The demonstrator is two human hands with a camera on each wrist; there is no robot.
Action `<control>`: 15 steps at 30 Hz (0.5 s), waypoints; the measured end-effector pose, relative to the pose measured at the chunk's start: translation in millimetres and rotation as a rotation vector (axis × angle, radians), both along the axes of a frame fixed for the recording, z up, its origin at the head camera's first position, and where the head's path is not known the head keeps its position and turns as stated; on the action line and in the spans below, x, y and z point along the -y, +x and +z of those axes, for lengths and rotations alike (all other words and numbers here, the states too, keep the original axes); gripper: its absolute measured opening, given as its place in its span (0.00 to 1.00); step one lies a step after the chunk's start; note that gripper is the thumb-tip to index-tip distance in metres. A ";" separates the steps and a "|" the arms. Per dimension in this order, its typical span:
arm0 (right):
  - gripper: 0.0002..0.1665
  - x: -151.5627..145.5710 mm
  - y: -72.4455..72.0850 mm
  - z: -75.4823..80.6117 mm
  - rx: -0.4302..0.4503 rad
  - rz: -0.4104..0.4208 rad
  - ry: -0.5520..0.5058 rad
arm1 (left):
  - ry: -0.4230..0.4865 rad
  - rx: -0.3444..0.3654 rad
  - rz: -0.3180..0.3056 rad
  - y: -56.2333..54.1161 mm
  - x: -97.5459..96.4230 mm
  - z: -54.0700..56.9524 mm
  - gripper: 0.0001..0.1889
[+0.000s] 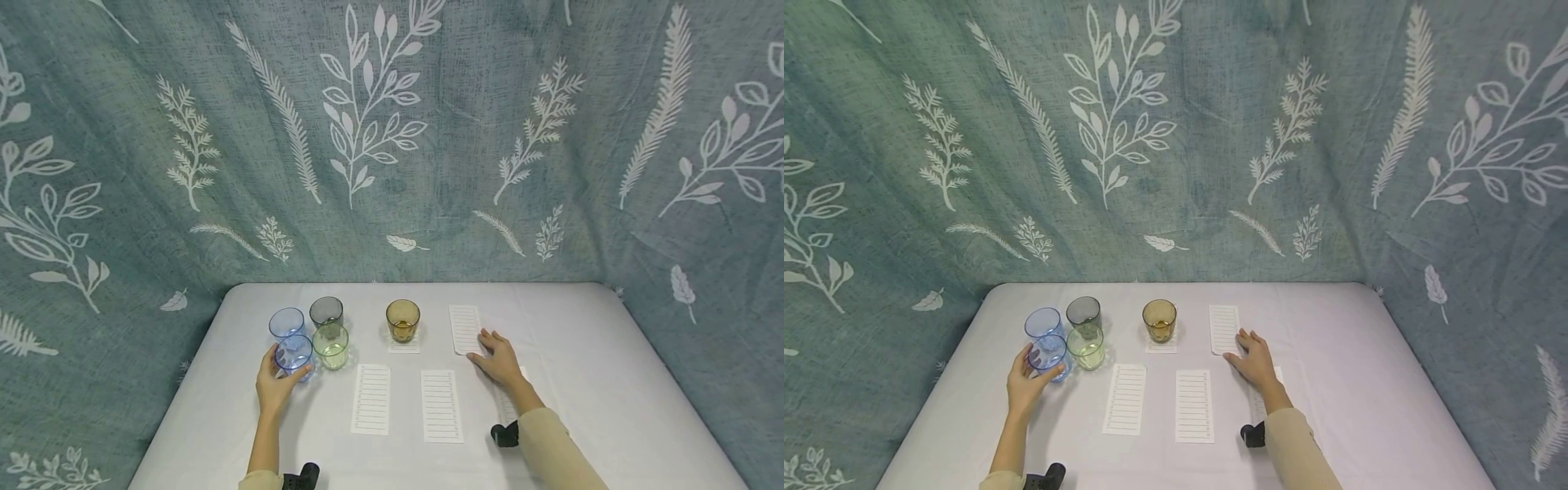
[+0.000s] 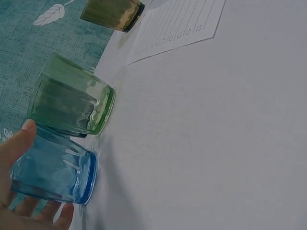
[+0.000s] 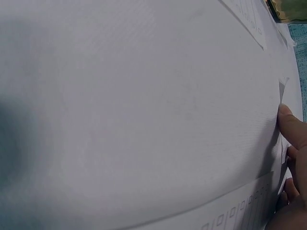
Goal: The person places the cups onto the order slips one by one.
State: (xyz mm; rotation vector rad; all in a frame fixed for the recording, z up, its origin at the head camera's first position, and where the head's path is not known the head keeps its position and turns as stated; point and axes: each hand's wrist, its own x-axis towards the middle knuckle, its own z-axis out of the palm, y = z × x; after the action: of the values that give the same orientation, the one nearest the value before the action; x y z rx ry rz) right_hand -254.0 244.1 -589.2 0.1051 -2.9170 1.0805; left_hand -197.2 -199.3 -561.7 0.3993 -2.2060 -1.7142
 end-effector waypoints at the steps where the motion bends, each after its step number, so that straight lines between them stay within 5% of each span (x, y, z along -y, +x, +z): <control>1: 0.38 0.1 -0.1 -0.1 0.000 -0.001 0.001 | 0.005 0.002 0.003 0.3 -0.1 0.5 0.45; 15: 0.38 1.3 -0.6 0.1 -0.005 -0.014 0.006 | 0.021 -0.026 0.007 2.1 1.4 21.9 0.45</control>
State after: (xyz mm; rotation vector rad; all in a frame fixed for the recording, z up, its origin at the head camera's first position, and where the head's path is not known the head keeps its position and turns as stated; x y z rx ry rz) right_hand -254.6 242.8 -589.0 0.0868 -2.9116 1.0680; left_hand -195.1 -200.7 -539.8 0.3871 -2.1677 -1.7309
